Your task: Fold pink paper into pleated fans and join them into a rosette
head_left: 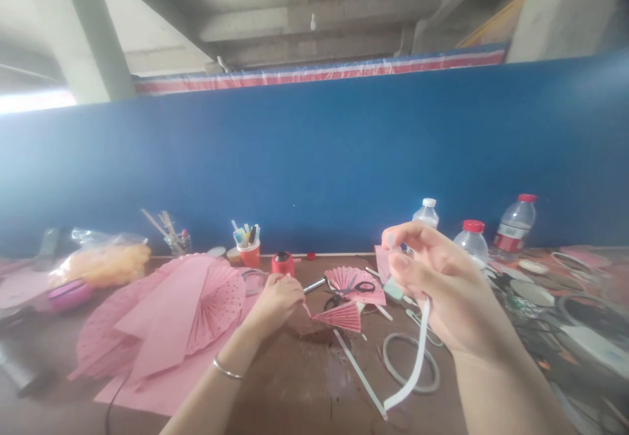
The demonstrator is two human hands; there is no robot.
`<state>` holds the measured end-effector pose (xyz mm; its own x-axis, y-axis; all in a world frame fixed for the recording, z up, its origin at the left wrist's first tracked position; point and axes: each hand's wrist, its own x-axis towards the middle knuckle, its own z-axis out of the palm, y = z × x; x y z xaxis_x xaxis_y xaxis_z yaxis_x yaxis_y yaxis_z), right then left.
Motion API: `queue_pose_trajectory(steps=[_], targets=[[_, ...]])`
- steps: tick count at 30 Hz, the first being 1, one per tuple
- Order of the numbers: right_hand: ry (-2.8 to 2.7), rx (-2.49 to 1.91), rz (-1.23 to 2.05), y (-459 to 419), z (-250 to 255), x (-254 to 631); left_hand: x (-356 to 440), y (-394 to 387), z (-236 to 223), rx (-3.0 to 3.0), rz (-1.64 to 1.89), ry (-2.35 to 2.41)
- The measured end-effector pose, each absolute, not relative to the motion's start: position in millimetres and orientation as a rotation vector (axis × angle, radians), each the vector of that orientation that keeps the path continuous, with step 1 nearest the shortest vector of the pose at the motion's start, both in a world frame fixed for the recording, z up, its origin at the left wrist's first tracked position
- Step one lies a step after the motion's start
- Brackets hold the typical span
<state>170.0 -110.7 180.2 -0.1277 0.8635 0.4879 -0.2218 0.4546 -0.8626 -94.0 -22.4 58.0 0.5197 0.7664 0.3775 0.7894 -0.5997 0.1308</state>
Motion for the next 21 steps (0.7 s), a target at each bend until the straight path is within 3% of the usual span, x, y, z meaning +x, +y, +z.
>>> queue_pose_trajectory(steps=[6,12,18,21], targets=[[-1.423,-0.622,1.158,-108,182,170,-87,-23,108,-2.213,-1.144,-1.154],[-1.401,-0.565,1.218,-106,183,166,-58,-16,137,-2.314,-1.616,-0.925],[-1.436,-0.556,1.346,-102,180,165,-61,-17,138,-2.248,-1.573,-0.950],[-1.418,-0.522,1.346,-101,179,169,-92,-13,140,-1.922,-1.703,-1.126]])
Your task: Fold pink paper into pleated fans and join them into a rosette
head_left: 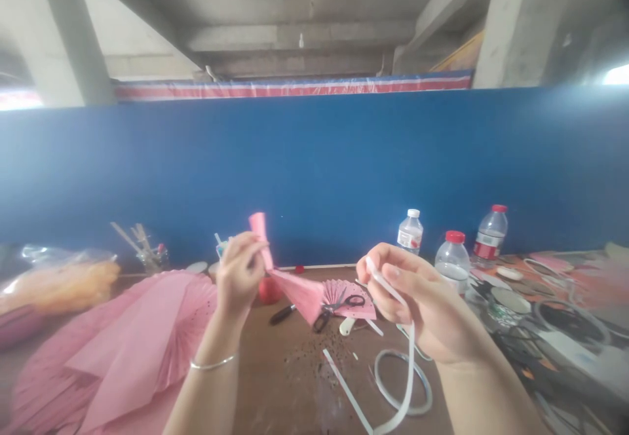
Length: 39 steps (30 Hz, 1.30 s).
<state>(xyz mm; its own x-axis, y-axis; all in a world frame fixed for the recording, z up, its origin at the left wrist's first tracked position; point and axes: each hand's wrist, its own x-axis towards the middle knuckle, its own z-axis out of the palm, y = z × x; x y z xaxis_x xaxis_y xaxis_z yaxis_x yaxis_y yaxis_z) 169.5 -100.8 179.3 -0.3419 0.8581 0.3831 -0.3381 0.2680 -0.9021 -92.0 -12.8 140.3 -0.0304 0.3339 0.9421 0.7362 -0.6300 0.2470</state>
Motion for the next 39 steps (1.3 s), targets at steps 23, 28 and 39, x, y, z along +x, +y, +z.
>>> queue_pose_trajectory(steps=[23,28,39], targets=[[-1.194,-0.601,1.384,-90,149,90,-22,-37,146,-2.632,-2.598,-1.504],[-1.049,-0.466,1.580,-104,150,86,-18,-44,149,-2.513,-2.322,-1.599],[-0.835,-0.414,1.346,-91,140,79,-6,-73,164,-2.765,-2.417,-1.437]])
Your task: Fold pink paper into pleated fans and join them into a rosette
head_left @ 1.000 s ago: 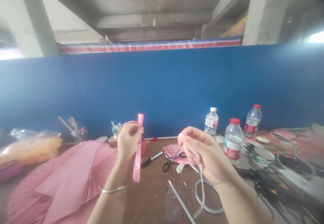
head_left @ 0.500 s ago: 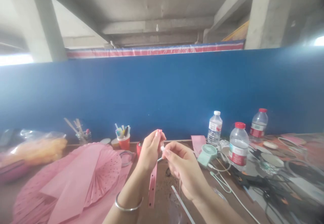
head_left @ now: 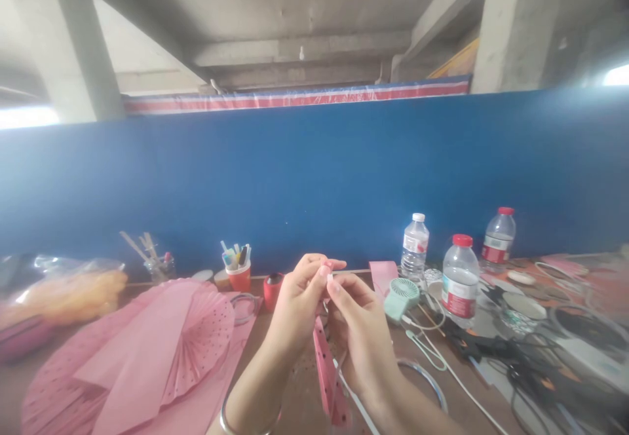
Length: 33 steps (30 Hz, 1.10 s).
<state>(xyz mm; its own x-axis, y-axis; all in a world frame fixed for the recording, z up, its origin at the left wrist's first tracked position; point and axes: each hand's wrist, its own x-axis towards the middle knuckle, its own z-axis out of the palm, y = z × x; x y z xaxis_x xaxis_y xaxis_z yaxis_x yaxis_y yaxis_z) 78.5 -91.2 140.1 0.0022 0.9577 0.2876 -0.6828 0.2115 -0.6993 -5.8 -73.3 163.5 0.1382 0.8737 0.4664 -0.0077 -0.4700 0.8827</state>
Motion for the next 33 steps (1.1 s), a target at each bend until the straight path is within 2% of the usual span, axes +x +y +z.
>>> queue_pose_trajectory(steps=[10,33], targets=[[-0.899,-0.438,1.194,-95,139,82,-16,-74,164,1.274,1.192,0.420],[-1.054,-0.539,1.153,-98,153,92,-25,-75,174,1.450,1.171,0.348]])
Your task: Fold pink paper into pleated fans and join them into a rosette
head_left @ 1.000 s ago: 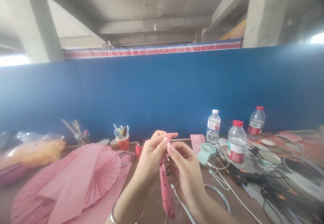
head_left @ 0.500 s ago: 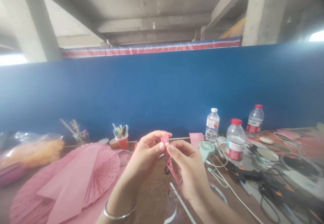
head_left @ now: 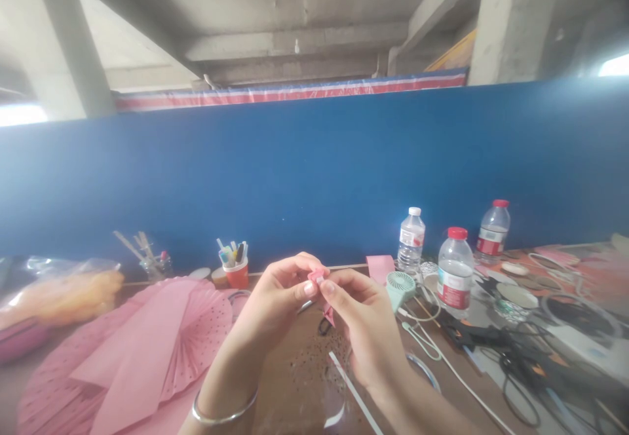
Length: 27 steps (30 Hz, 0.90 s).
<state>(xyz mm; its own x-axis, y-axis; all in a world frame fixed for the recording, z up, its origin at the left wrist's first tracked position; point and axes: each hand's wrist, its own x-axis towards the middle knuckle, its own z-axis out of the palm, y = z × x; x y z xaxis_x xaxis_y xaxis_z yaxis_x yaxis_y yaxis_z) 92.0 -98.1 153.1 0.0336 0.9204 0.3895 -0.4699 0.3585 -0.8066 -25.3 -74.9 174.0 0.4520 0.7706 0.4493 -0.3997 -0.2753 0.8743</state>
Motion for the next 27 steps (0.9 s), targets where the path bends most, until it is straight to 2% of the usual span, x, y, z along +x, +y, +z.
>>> queue_pose_trajectory(steps=[22,27], targets=[[-1.044,-0.612,1.111,-99.7,154.3,92.5,-25.7,-75.8,175.4,1.486,1.180,0.357],[-1.043,-0.572,1.119,-98.8,156.3,93.0,-28.4,-77.0,177.3,1.611,1.271,0.509]])
